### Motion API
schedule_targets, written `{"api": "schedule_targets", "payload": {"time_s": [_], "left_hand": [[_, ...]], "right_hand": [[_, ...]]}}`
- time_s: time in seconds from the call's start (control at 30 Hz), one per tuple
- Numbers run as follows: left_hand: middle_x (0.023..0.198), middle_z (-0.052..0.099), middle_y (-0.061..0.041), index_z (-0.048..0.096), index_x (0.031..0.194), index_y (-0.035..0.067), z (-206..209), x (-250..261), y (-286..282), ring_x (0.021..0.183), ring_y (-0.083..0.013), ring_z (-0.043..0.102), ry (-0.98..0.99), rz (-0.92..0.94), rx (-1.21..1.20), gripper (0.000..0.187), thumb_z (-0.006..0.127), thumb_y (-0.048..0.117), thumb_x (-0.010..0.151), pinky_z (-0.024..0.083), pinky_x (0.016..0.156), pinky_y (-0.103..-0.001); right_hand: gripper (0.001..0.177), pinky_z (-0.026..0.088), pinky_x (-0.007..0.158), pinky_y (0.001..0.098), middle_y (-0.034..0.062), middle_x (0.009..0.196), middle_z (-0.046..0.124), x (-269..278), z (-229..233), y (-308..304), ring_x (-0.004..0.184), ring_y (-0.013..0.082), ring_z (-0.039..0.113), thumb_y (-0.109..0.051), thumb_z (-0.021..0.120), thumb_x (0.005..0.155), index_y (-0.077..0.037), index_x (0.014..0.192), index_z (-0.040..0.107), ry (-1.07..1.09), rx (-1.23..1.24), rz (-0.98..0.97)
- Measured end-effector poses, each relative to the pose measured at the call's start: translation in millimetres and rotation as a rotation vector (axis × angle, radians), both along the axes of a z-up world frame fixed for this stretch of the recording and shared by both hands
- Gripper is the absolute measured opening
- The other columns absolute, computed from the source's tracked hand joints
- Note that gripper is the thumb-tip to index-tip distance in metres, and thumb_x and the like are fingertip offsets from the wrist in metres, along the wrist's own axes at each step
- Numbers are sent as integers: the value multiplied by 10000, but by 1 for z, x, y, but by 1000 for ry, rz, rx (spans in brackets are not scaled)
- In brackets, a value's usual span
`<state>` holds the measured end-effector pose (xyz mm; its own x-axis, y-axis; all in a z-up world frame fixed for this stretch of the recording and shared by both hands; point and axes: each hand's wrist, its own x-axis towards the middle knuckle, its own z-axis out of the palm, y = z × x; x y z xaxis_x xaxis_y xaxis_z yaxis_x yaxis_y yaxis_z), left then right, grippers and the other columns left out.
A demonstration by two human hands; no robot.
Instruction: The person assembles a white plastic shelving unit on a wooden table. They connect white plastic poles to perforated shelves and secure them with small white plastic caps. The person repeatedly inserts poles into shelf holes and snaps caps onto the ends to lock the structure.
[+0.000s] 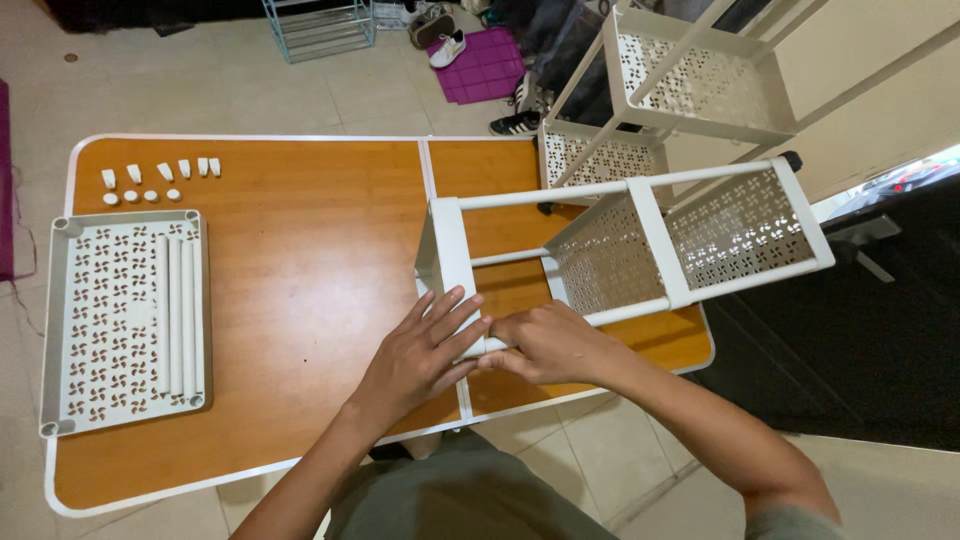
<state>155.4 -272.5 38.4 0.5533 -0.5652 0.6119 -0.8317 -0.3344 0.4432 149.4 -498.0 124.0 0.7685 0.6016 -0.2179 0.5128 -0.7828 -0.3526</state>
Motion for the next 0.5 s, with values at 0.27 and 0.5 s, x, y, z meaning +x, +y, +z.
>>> {"api": "schedule_targets", "payload": {"time_s": [0.27, 0.5], "left_hand": [[1533, 504, -95, 583, 1410, 125, -1, 10, 8, 1433, -310, 461, 12, -53, -13, 587, 741, 345, 890, 370, 1174, -560], [1558, 515, -112, 606, 1410, 84, 6, 41, 16, 1475, -338, 457, 100, 7, -53, 434, 647, 192, 992, 369, 1208, -517]], "right_hand": [[427, 536, 753, 475, 137, 925, 694, 0, 10, -11, 869, 350, 692, -446, 686, 918, -36, 1036, 704, -172, 82, -53], [378, 474, 971, 475, 148, 1178, 668, 25, 17, -24, 1126, 361, 618, -388, 712, 928, -48, 1092, 697, -398, 176, -53]]}}
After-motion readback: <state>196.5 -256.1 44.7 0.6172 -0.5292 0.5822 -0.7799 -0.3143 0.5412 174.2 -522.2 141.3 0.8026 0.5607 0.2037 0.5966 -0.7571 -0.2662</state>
